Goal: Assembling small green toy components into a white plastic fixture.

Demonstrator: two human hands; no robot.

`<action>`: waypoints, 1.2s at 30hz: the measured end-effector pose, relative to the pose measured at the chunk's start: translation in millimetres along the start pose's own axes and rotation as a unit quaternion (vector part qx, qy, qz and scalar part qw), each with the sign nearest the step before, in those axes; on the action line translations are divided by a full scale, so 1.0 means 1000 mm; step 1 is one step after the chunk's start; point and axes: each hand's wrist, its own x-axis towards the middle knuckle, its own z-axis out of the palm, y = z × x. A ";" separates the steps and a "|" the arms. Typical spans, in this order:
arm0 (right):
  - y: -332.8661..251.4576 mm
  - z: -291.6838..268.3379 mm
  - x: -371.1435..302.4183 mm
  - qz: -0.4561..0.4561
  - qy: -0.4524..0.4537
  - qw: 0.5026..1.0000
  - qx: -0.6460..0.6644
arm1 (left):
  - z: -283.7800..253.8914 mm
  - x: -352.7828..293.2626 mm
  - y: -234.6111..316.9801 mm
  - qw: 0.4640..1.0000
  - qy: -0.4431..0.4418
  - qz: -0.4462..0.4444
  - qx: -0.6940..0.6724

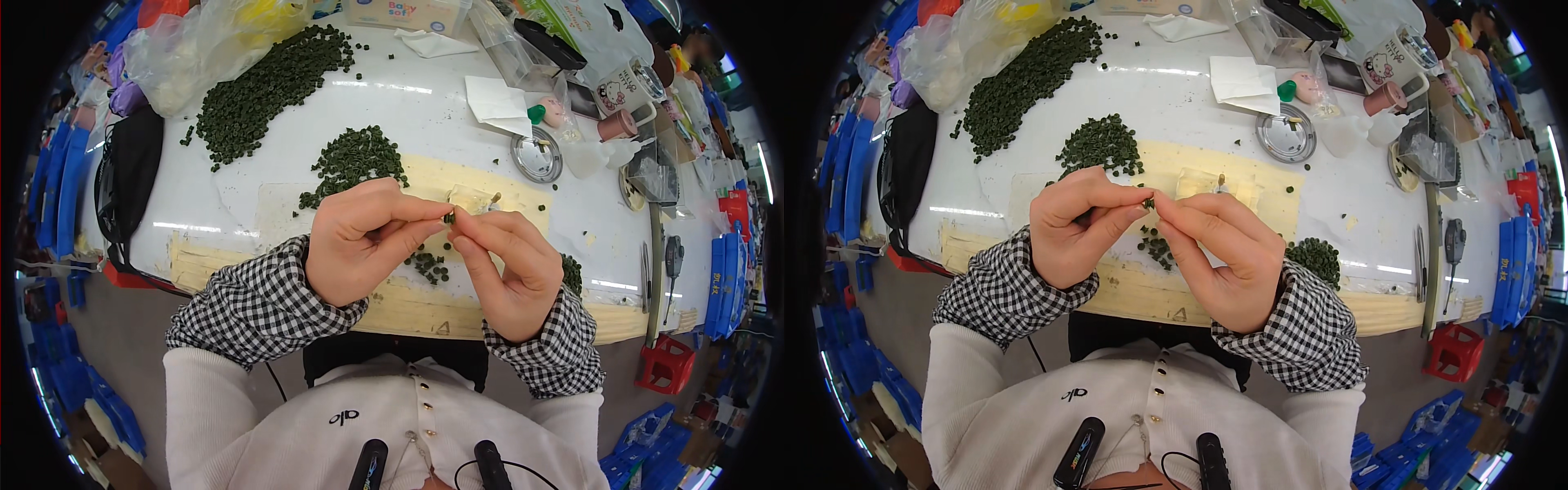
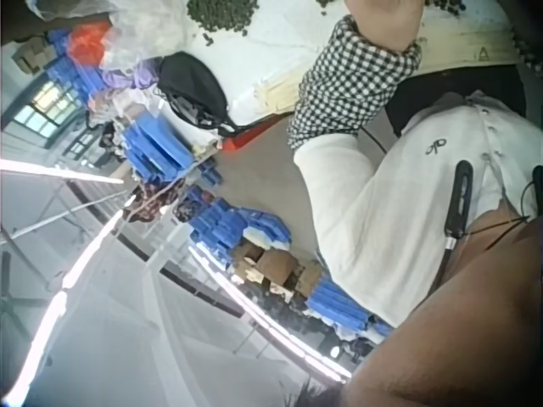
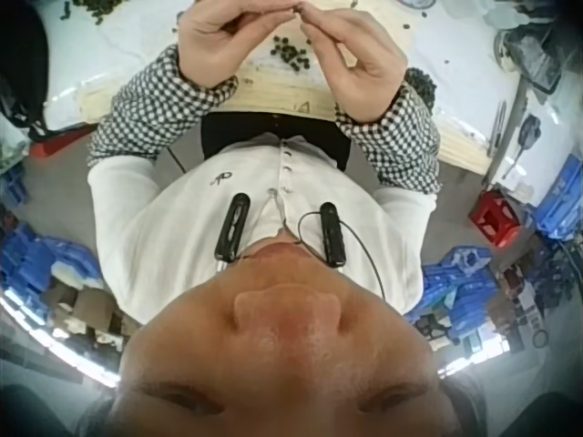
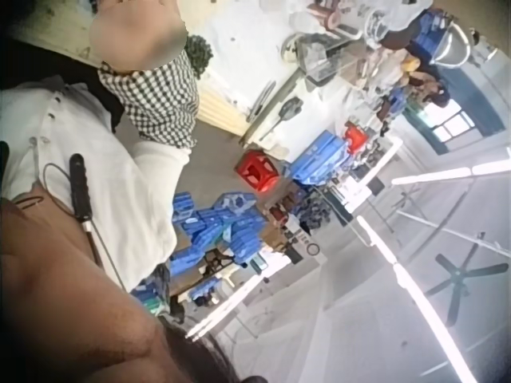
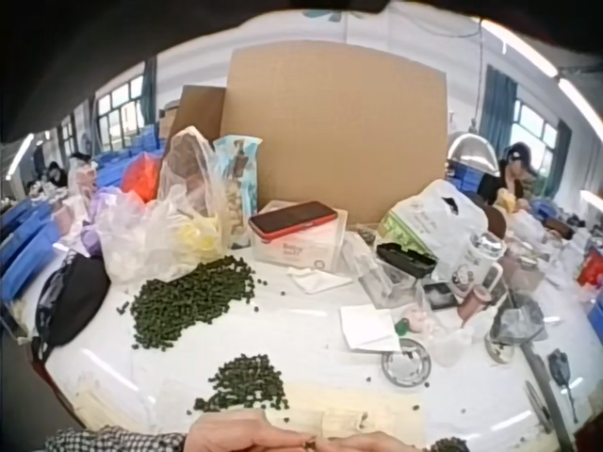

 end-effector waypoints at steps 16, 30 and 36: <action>0.000 0.000 -0.003 -0.075 -0.038 0.995 -0.057 | 0.000 -0.006 -0.004 0.996 -0.006 -0.049 -0.079; -0.002 -0.001 -0.002 -0.002 -0.024 0.999 0.025 | -0.004 -0.001 -0.001 0.998 -0.005 -0.027 -0.059; 0.000 -0.001 -0.002 0.016 -0.022 0.998 0.052 | -0.004 -0.001 0.000 0.999 -0.009 -0.010 -0.041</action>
